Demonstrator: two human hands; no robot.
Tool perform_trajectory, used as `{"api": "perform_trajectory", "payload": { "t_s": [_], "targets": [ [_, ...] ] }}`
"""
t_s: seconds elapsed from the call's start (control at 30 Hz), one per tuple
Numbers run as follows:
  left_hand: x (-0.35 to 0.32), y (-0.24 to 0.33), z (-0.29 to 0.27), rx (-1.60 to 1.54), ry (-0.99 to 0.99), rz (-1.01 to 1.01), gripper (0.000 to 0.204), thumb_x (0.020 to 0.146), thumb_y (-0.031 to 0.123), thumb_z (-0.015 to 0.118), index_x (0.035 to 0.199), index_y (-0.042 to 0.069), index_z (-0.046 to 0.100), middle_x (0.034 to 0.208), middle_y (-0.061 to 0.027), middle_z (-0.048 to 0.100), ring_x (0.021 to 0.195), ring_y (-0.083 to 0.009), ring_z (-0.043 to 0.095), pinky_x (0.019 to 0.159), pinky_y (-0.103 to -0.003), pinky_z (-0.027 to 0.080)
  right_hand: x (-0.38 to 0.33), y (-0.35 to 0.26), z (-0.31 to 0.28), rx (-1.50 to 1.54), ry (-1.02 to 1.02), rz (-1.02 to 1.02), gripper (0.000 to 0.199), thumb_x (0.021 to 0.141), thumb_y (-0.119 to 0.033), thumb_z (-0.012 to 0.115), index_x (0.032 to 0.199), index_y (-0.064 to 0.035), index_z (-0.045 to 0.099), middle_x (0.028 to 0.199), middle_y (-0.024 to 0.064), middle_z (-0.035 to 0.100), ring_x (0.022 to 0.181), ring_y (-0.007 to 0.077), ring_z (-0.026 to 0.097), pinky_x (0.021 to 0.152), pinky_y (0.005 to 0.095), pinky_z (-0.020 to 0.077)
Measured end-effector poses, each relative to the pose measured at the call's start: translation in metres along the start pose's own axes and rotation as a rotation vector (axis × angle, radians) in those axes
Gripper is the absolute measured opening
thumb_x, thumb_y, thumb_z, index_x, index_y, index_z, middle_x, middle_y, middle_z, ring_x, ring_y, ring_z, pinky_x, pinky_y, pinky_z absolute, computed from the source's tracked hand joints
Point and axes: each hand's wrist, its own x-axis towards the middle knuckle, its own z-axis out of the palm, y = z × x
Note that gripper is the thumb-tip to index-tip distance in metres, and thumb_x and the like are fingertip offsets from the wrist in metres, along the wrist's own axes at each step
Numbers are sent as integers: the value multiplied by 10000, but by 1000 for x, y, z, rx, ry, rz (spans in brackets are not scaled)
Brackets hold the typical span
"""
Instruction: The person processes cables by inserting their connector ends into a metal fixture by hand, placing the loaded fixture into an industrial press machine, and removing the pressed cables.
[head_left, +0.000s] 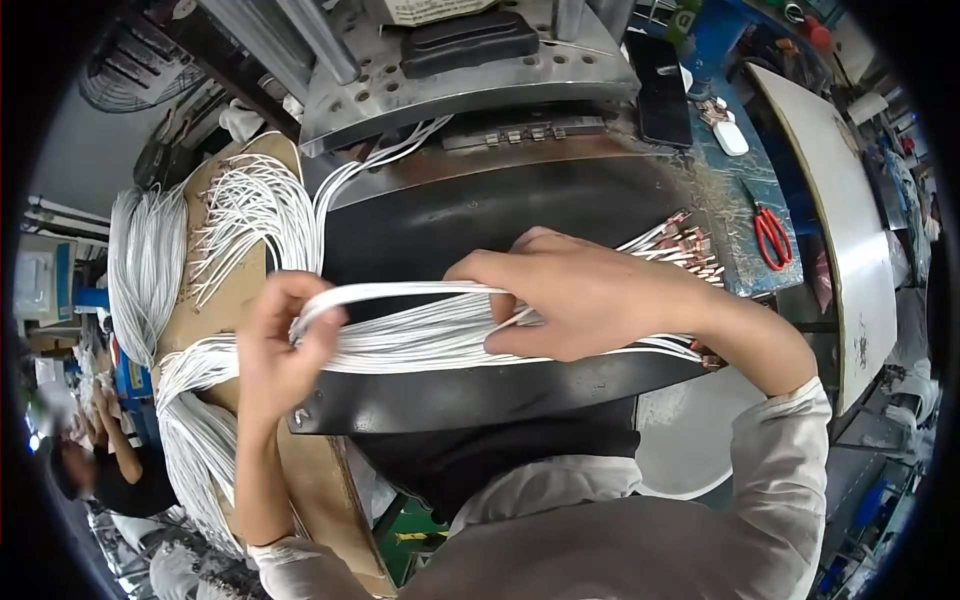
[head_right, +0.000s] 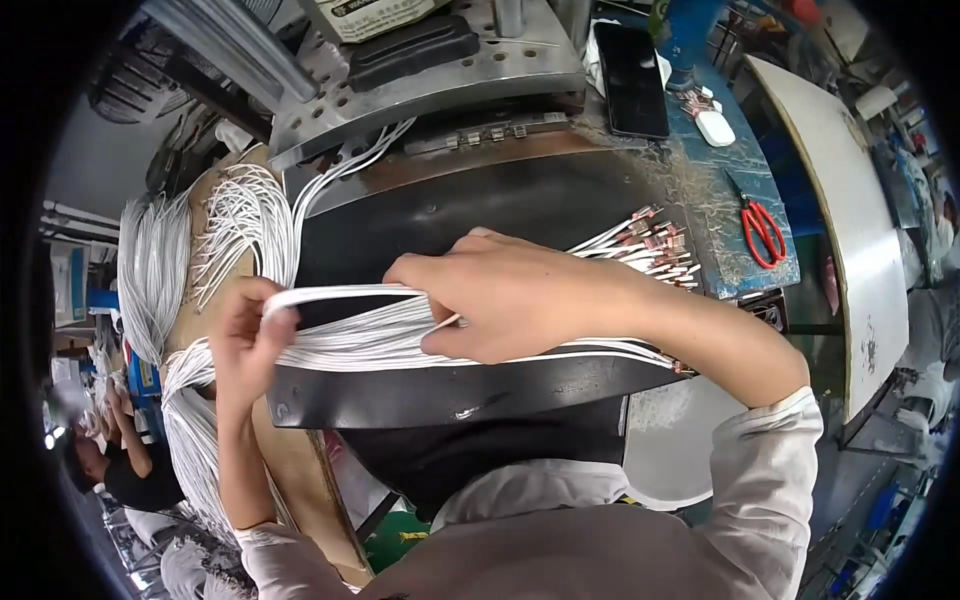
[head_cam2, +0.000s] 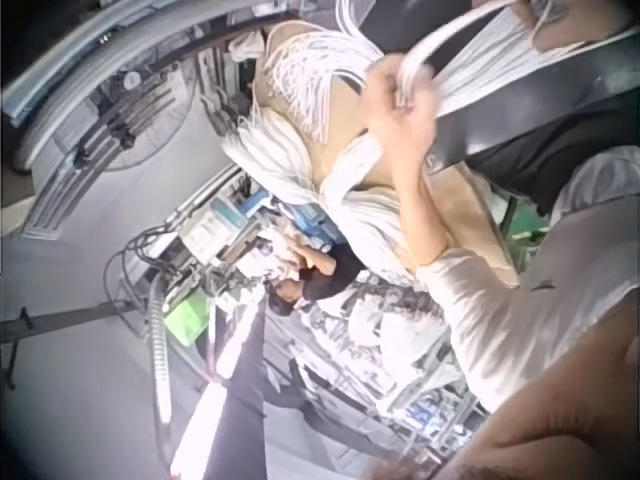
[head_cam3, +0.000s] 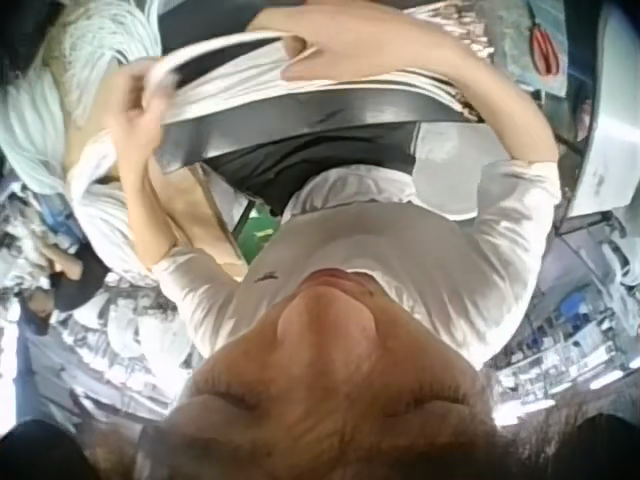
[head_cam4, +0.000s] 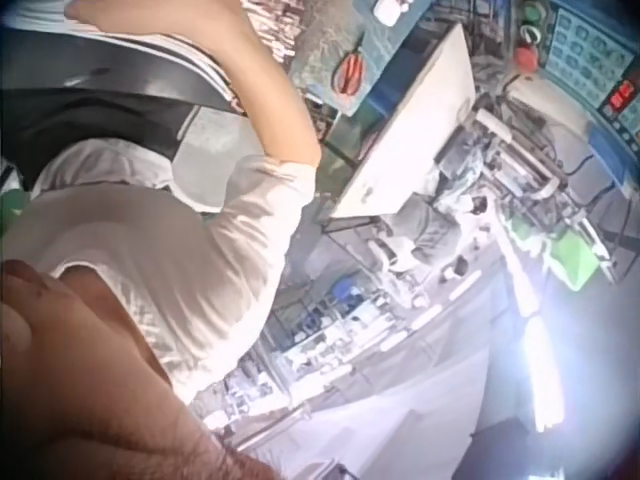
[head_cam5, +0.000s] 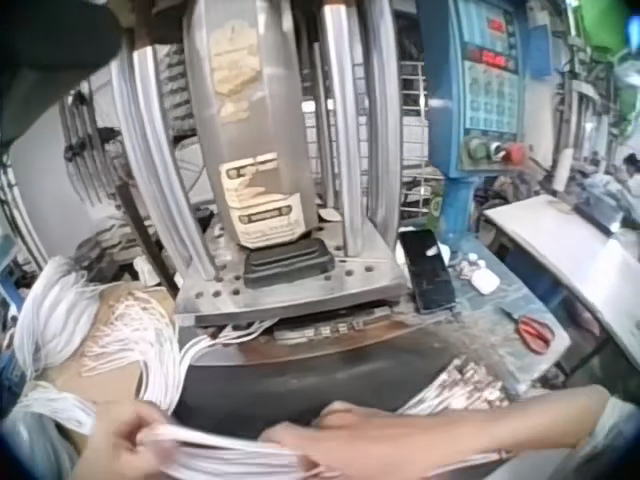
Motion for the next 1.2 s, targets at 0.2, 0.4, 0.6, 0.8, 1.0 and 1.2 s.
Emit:
{"api": "perform_trajectory", "payload": {
  "t_s": [0.2, 0.4, 0.6, 0.8, 1.0, 1.2],
  "targets": [
    [15, 1, -8, -125, 31, -156, 87, 965, 73, 666, 956, -5, 630, 784, 30, 599, 685, -13, 516, 589, -196, 407, -31, 14, -86, 18, -289, 480, 323, 988, -314, 669, 911, -1, 648, 696, 30, 627, 581, 121, 583, 559, 274, 465],
    [63, 28, 35, -147, -651, -220, 133, 959, 119, 701, 974, -1, 648, 804, 26, 628, 695, -15, 515, 597, -194, 401, -88, 33, -119, 212, -102, 529, 379, 1009, -346, 637, 1049, 27, 691, 872, 71, 691, 780, 126, 656, 708, 258, 526],
    [91, 69, 110, -585, -1114, -167, 214, 966, 152, 691, 1113, 4, 640, 827, -29, 686, 614, -33, 520, 539, -193, 402, -93, 43, -126, 125, 139, 167, 439, 994, -348, 654, 1194, 42, 673, 1088, 162, 708, 1000, 197, 670, 898, 331, 534],
    [84, 82, 159, -685, -1132, -243, 465, 1004, 186, 635, 1407, 15, 475, 905, -66, 711, 598, -42, 542, 520, -191, 409, -85, 49, -107, 402, 39, 115, 575, 953, -455, 679, 1269, 24, 646, 1173, 159, 702, 1073, 215, 668, 952, 349, 519],
    [62, 85, 211, -1019, -821, -267, 414, 1037, 161, 573, 1408, 14, 463, 955, -72, 682, 564, -58, 525, 469, -202, 391, -83, 65, -132, 519, -112, 269, 685, 968, -568, 593, 1313, 24, 619, 1350, 183, 615, 1247, 275, 589, 1052, 405, 457],
    [72, 56, 196, -866, -564, -333, 305, 1063, 177, 527, 1318, 10, 514, 973, -73, 662, 553, -63, 516, 465, -209, 395, -20, 56, -77, 363, 23, 241, 684, 976, -560, 577, 1343, 16, 596, 1373, 219, 583, 1296, 290, 546, 1090, 420, 409]
  ]
}}
